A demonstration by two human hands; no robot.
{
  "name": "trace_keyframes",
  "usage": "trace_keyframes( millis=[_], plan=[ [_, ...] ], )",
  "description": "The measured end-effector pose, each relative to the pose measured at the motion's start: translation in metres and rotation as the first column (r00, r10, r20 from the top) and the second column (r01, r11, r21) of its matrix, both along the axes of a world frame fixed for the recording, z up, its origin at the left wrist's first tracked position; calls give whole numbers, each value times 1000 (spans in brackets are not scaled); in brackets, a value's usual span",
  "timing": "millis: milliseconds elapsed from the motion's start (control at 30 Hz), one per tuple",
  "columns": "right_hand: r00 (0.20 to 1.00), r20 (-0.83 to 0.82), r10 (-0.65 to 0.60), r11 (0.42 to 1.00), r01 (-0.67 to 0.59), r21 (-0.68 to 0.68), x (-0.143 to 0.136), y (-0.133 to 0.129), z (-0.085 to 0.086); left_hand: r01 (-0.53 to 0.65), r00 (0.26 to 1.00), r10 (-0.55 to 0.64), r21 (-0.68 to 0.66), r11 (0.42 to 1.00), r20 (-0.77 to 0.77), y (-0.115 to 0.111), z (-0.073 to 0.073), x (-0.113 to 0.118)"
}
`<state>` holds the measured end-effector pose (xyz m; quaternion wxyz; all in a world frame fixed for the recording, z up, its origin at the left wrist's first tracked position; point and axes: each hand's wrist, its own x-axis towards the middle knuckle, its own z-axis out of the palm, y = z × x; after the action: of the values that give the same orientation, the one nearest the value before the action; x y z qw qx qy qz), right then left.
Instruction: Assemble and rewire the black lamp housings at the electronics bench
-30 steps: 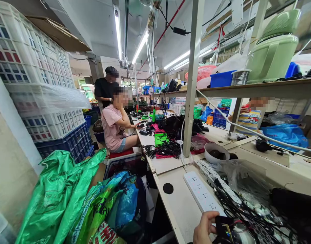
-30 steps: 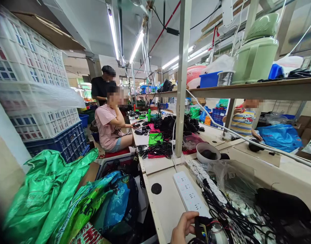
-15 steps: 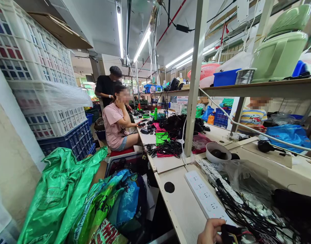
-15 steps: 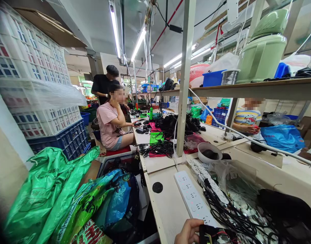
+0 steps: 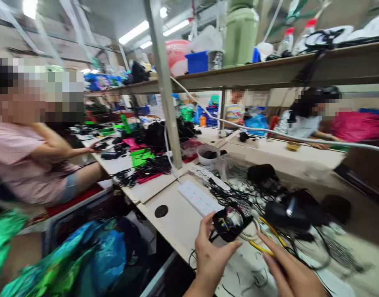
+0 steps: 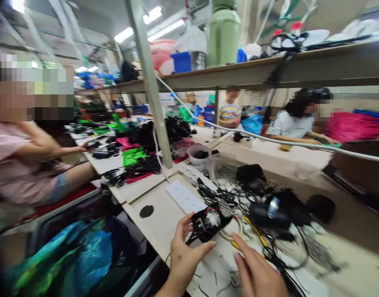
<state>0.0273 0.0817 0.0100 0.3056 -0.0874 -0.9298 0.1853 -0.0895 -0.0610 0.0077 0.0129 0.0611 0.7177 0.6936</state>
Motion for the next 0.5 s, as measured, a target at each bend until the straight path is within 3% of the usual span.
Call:
trace_keyframes(
  millis=[100,233,500],
  plan=[
    [999,33,-14,1000,13,24,-23,-6,19,60,998,-61,-31,998,-27,1,-1,3],
    [998,56,-30,999,28,39,-54,-16,37,59,996,-61,-32,998,-64,0,-14,4],
    [994,108,26,993,-13,-121,-55,-16,37,3,997,-8,-54,999,-76,-2,-14,-2]
  ],
)
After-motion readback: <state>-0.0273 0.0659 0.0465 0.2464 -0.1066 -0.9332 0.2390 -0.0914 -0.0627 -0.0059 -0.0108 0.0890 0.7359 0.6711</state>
